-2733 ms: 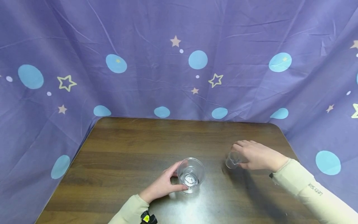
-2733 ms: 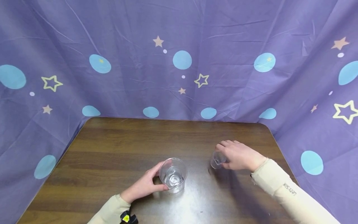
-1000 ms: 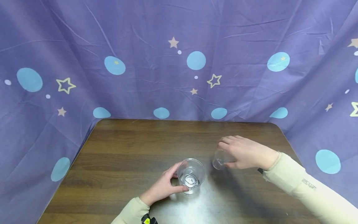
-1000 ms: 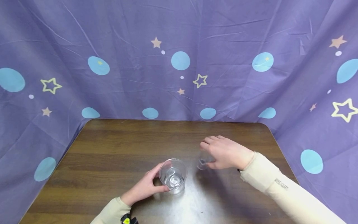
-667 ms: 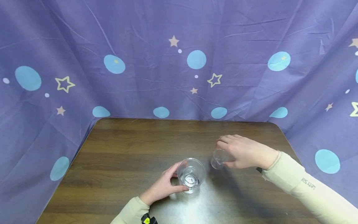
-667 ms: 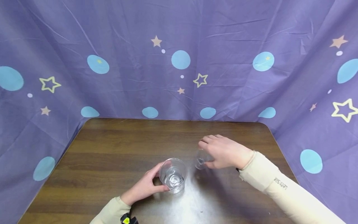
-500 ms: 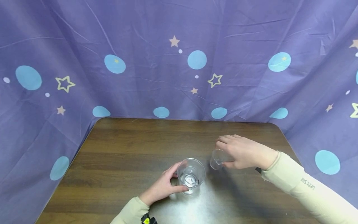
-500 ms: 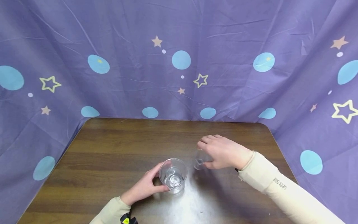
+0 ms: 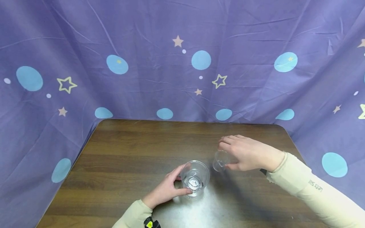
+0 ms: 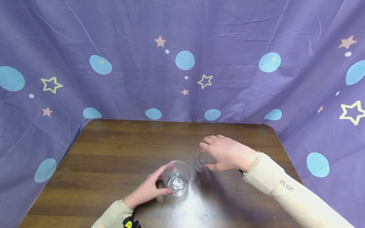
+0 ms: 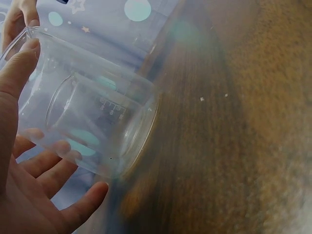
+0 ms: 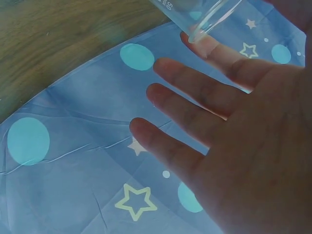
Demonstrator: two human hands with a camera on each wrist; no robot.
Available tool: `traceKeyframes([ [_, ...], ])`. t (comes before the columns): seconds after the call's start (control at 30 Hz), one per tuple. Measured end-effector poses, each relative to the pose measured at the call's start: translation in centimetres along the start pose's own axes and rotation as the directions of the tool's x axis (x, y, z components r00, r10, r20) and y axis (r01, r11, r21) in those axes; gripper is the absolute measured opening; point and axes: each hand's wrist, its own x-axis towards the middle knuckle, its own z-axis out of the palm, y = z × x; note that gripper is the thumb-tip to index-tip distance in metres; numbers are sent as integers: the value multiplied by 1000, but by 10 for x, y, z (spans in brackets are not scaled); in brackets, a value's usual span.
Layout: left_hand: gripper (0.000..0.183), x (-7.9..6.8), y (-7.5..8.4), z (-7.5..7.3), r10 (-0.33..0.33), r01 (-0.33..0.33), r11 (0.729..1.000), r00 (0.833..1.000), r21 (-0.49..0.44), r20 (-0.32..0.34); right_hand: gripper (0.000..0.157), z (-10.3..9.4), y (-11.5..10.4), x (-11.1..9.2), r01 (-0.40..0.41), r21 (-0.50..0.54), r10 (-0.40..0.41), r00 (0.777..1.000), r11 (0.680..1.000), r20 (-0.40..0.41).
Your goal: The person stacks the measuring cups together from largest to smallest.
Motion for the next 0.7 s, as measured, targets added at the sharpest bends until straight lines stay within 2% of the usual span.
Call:
traceKeyframes([
  [0.3,89,0,0,1,-8,8,1000,1000,1,-1,48,-5,-5,2,28,2,-28,1000,1000,-15],
  [0.7,89,0,-2,1,14,-14,1000,1000,0,-10,49,-9,-13,12,77,-30,-78,996,997,-38],
])
